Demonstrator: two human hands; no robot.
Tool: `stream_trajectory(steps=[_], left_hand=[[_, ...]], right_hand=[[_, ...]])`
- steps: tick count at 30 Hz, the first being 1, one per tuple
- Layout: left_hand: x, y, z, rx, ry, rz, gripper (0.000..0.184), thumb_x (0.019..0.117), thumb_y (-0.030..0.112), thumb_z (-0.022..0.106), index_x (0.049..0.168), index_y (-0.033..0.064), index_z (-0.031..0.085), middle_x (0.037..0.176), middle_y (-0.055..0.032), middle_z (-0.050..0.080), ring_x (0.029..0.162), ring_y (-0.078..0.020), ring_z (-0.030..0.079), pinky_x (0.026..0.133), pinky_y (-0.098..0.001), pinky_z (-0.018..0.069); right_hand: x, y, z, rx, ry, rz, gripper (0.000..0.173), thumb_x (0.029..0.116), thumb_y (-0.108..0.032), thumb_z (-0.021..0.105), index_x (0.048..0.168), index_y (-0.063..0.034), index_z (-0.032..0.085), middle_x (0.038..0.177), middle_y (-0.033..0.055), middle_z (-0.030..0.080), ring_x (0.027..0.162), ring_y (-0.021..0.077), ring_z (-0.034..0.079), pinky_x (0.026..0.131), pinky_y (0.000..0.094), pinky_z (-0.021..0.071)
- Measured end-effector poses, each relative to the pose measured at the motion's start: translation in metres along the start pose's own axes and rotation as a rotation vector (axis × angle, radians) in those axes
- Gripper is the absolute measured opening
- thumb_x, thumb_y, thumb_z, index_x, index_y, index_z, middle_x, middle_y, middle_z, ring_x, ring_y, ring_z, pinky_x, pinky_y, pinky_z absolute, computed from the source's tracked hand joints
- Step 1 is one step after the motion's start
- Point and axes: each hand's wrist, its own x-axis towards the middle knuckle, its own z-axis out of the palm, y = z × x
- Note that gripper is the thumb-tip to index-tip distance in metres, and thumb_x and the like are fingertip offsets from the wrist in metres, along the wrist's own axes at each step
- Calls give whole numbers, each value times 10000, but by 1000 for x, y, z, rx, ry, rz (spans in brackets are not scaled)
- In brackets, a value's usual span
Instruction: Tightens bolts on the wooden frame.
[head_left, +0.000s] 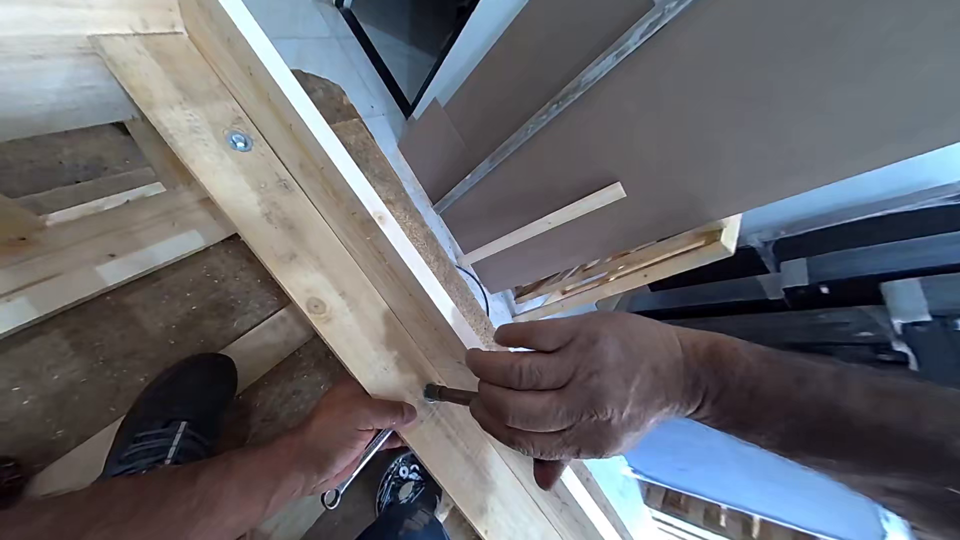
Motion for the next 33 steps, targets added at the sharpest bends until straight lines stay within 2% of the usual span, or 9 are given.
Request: stream_trajectory(steps=[3,5,8,10,14,17,21,25,33], left_hand=[[0,-4,-1,-8,5,23,262,880,-88,655,1131,-31,605,1014,-173,721,883,-256,733,778,-379,638],[0,-5,0,-17,24,36,277,861,-97,667,1125,-39,609,1007,-175,724,888,-263,734,778,-389,640],[1,-4,1,2,43,39,295,864,-89,679,1139,-22,597,1007,-155,721,885,-247,733,765,-377,640],[1,-5,1,27,45,49,252,882,-77,665,1118,-6,608,970,-131,723,854,-213,727,764,-348,631],[4,-6,-1,60,19,80,289,865,-51,690,1142,-21,609,993,-153,725,866,-245,731,747,-389,638],[2,-5,-3,36,17,59,315,861,-64,682,1160,-26,594,1031,-160,727,900,-266,737,777,-414,647],[-1,-1,0,19,30,31,310,871,-90,672,1164,-28,591,1042,-169,723,911,-274,738,782,-408,648],[0,-1,0,22,37,26,294,873,-105,667,1146,-27,590,1030,-163,721,897,-262,737,758,-389,648],[-1,-2,-1,-15,35,11,298,864,-101,680,1142,-36,594,1042,-173,723,895,-270,738,747,-389,648]], right_hand=[[8,-21,24,-57,163,270,511,1041,-540,467,870,-97,656,693,20,537,646,213,546,506,354,396],[28,-59,44,-149,345,805,595,1080,-542,373,756,-104,612,599,32,485,539,204,529,443,336,400],[100,-89,39,-168,407,1759,581,1039,-528,469,657,-119,625,568,17,552,498,172,595,407,363,441],[128,-86,25,-40,321,1985,578,1025,-532,514,660,-104,645,558,40,570,496,212,621,418,411,479],[95,-88,20,-110,401,1789,587,1031,-556,480,591,-172,533,495,-31,447,423,136,507,368,346,380],[47,-104,5,7,566,1440,458,1022,-491,516,766,-174,726,622,-60,578,559,43,550,463,266,427],[12,-99,11,28,339,1011,602,1026,-590,347,1038,-138,746,745,20,593,741,177,584,655,348,479],[14,-87,17,-11,189,800,560,1024,-541,329,1034,-122,700,762,22,559,774,210,585,756,374,496],[20,-63,15,-2,68,590,494,1010,-478,364,1037,-86,662,786,44,560,781,237,584,753,388,491]])
